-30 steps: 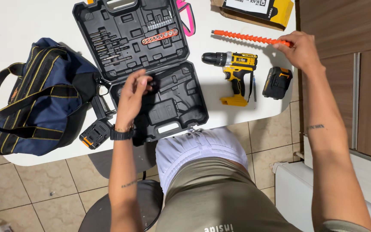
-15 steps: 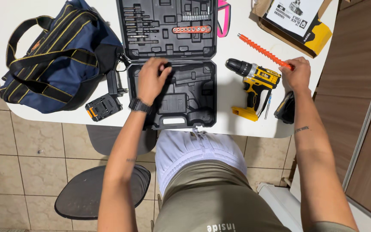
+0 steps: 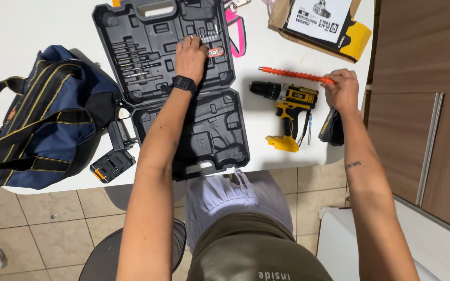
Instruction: The person empties a toolbox and reorganizes its contents. They remove a drill, batteries, charger, and various drill bits, placing them on the table. Then they place the items back into the toolbox in an organized manner.
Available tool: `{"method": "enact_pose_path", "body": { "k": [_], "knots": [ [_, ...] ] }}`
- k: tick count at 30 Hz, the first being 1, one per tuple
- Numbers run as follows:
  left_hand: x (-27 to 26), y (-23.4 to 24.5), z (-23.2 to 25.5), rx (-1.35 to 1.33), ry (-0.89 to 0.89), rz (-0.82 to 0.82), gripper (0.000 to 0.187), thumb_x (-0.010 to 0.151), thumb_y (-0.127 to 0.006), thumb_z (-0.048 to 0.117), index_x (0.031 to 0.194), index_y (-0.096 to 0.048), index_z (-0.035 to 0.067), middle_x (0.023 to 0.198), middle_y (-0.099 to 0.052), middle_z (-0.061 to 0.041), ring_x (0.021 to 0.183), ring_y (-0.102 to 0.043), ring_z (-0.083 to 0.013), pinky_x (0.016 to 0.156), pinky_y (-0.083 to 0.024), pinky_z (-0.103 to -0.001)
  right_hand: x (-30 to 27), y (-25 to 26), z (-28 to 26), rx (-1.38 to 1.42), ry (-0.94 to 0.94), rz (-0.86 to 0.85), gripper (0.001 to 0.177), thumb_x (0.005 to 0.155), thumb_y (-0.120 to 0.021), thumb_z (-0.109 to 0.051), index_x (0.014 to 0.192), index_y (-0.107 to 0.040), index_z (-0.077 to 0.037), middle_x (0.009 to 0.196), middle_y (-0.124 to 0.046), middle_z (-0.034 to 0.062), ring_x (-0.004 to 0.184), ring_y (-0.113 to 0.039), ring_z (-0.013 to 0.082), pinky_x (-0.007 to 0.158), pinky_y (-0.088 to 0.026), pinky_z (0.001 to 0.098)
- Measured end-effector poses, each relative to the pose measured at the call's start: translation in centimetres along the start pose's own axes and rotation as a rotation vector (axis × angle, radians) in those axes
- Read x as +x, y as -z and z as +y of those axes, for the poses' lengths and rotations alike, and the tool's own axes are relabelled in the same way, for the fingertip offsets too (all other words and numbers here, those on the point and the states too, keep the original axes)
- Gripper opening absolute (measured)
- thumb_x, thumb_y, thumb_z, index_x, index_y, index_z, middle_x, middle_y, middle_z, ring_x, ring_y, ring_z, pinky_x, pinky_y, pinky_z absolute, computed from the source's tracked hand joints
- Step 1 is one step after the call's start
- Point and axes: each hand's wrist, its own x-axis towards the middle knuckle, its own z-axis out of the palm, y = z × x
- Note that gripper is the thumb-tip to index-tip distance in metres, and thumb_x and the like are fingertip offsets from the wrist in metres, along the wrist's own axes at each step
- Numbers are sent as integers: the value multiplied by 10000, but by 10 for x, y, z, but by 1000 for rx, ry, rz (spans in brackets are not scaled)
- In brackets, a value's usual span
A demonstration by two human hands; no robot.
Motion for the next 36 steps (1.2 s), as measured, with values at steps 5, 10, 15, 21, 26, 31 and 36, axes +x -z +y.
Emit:
{"method": "enact_pose_path", "body": {
  "k": [5, 10, 15, 21, 26, 31, 36],
  "knots": [
    [2, -4, -4, 110, -102, -16, 118, 902, -629, 135, 878, -738, 96, 1037, -636, -62, 1040, -563, -268, 879, -436, -423, 6, 2, -16, -23, 38, -46, 279, 830, -880, -50, 1100, -814, -72, 1087, -714, 91, 1024, -589, 291, 947, -525, 382],
    [-1, -4, -3, 237, -177, -72, 149, 905, -614, 140, 957, -732, 66, 1020, -638, -66, 1043, -566, -271, 899, -452, -457, 5, -3, -32, 4, 47, -59, 255, 836, -867, -21, 1080, -814, -73, 1104, -726, 85, 1036, -611, 272, 951, -537, 379],
    [-5, -18, -4, 260, -202, -119, 230, 896, -608, 136, 1046, -712, -3, 1067, -640, -121, 1052, -569, -306, 910, -519, -455, 2, -5, -29, 90, -10, -43, 304, 812, -856, -14, 1107, -801, -63, 1148, -700, 102, 1078, -610, 290, 926, -556, 367],
    [-8, -26, -9, 256, -205, -118, 273, 896, -601, 119, 1096, -702, -38, 1078, -628, -147, 1073, -566, -319, 887, -539, -418, 6, -7, -37, 51, -34, -88, 320, 816, -834, 15, 1127, -789, -47, 1135, -702, 118, 1076, -612, 313, 955, -528, 400],
    [-11, -31, -1, 249, -151, -105, 231, 908, -592, 128, 1056, -691, -20, 1042, -614, -145, 1063, -562, -323, 879, -543, -424, 16, 7, -64, 37, -78, -8, 467, 817, -636, 146, 1235, -709, -48, 1236, -695, 134, 1195, -608, 309, 1050, -516, 387],
    [-5, -43, 5, 249, -112, -45, 173, 901, -587, 161, 982, -674, 35, 1031, -614, -108, 1078, -561, -296, 901, -531, -493, 24, -41, -147, 163, 140, 252, 411, 927, -786, -44, 1305, -626, -40, 1286, -651, 199, 1245, -582, 360, 1073, -480, 461],
    [-2, -46, 6, 268, -146, 34, 192, 913, -585, 183, 1022, -679, 55, 1011, -612, -73, 1067, -556, -261, 818, -487, -519, 49, -160, -257, 107, 93, 20, 767, 1090, -686, -359, 1468, -339, 211, 1285, -555, 390, 1168, -582, 516, 993, -500, 523]
  ]
}}
